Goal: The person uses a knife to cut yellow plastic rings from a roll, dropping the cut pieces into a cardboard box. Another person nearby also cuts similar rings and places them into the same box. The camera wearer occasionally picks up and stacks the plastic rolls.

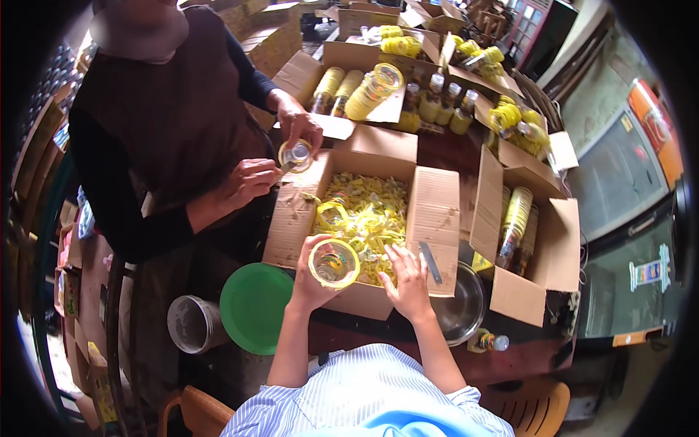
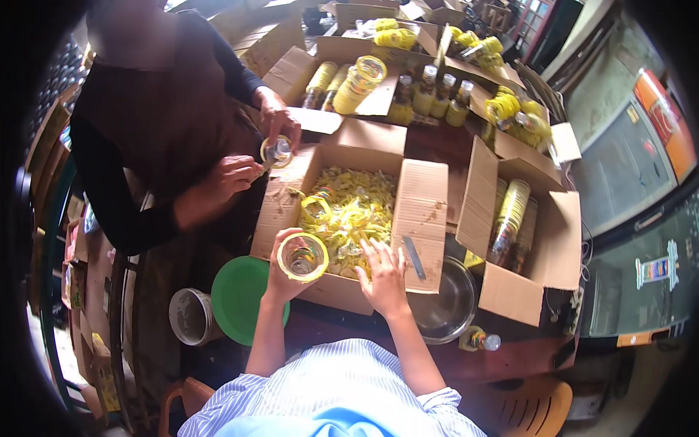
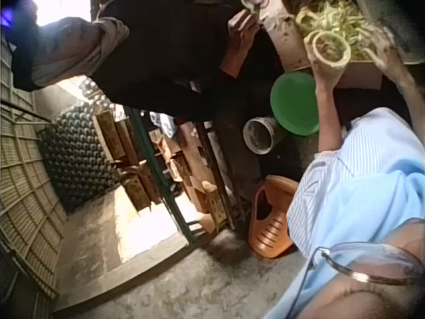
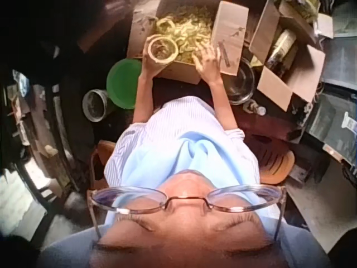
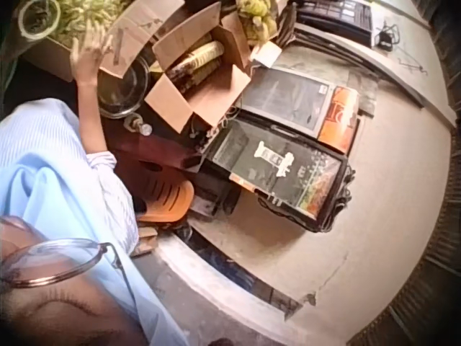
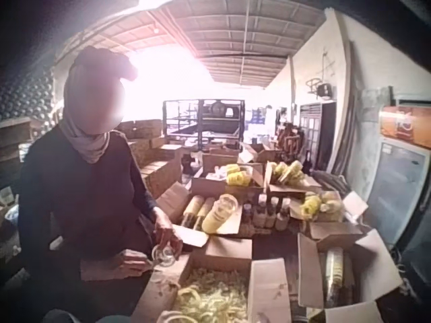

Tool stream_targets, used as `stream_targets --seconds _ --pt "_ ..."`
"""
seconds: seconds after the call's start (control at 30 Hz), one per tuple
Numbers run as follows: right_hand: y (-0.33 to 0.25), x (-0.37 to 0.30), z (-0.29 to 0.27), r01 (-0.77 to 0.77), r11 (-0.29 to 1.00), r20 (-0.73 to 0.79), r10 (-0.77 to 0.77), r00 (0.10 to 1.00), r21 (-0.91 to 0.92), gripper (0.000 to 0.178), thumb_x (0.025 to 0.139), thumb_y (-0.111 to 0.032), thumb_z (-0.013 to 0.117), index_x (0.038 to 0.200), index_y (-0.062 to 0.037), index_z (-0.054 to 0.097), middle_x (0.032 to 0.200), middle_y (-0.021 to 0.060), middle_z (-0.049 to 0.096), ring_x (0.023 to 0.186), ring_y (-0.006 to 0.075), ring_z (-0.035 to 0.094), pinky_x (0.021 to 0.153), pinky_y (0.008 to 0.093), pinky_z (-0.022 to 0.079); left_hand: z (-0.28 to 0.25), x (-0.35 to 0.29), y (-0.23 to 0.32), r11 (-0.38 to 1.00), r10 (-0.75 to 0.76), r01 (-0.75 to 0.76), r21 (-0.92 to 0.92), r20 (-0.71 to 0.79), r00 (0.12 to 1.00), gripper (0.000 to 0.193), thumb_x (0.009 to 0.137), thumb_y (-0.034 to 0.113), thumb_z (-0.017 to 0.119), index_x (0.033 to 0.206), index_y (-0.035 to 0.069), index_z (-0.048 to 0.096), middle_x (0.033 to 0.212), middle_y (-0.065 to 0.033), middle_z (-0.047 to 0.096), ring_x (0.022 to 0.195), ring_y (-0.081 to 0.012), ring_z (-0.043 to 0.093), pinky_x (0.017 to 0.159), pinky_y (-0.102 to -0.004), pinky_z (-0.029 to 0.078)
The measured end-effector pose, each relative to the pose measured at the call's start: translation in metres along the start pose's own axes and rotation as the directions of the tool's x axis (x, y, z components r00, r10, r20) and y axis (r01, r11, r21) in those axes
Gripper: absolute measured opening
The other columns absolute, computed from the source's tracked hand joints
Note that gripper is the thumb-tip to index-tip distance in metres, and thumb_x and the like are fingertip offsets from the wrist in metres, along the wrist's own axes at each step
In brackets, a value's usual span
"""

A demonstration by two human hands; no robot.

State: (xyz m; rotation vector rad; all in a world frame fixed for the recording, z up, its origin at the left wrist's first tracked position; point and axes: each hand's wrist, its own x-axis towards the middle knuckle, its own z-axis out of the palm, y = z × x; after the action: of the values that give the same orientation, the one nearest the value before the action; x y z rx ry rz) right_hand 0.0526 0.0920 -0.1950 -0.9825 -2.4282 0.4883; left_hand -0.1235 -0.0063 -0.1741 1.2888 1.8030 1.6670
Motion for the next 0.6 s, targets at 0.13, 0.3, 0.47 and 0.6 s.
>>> stream_targets --seconds 0.13,0.3,0.47,0.6 --pt "0.043 -0.030 -0.006 -0.240 0.966 -0.376 0.260 0.889 0.100 0.048 0.066 -0.023 0.073 0.107 -0.0048 0.053 0.102 0.0128 0.049 0.099 0.0284 0.047 0.089 0.0416 0.034 0.003 -0.012 0.007 0.999 0.034 -0.034 0.029 -0.002 0.999 0.066 0.053 0.004 0.080 0.106 0.005 0.042 0.097 -0.0034 0.049 0.091 -0.0146 0.053 0.079 -0.0273 0.046" --pt "0.128 -0.041 0.005 -0.617 0.663 -0.195 0.732 0.653 0.424 0.096 0.054 -0.039 0.082 0.126 0.0010 0.034 0.112 0.0208 0.047 0.106 0.0319 0.046 0.089 0.0398 0.038 0.009 -0.028 0.009 0.998 0.048 -0.047 -0.029 0.042 0.998 0.065 0.055 0.004 0.079 0.108 0.006 0.041 0.100 -0.0060 0.052 0.095 -0.0162 0.053 0.082 -0.0294 0.045" --pt "0.136 -0.037 0.011 -0.688 0.617 0.054 0.728 0.683 0.382 0.114 0.045 -0.042 0.085 0.131 0.0043 0.027 0.123 0.0266 0.045 0.114 0.0341 0.046 0.096 0.0400 0.037 0.004 -0.050 0.011 0.998 0.051 -0.050 0.023 -0.014 0.999 0.061 0.056 0.004 0.078 0.106 0.007 0.044 0.104 -0.0055 0.049 0.087 -0.0123 0.053 0.071 -0.0250 0.048" --pt "0.174 -0.045 0.015 -0.593 0.525 0.147 0.660 0.737 0.611 0.082 0.053 -0.028 0.084 0.117 0.0065 0.045 0.105 0.0187 0.059 0.095 0.0258 0.058 0.084 0.0339 0.046 0.006 -0.057 0.020 0.988 -0.032 0.033 -0.152 0.009 0.999 0.061 0.057 0.002 0.076 0.109 0.005 0.045 0.104 -0.0050 0.049 0.088 -0.0109 0.053 0.072 -0.0239 0.048"
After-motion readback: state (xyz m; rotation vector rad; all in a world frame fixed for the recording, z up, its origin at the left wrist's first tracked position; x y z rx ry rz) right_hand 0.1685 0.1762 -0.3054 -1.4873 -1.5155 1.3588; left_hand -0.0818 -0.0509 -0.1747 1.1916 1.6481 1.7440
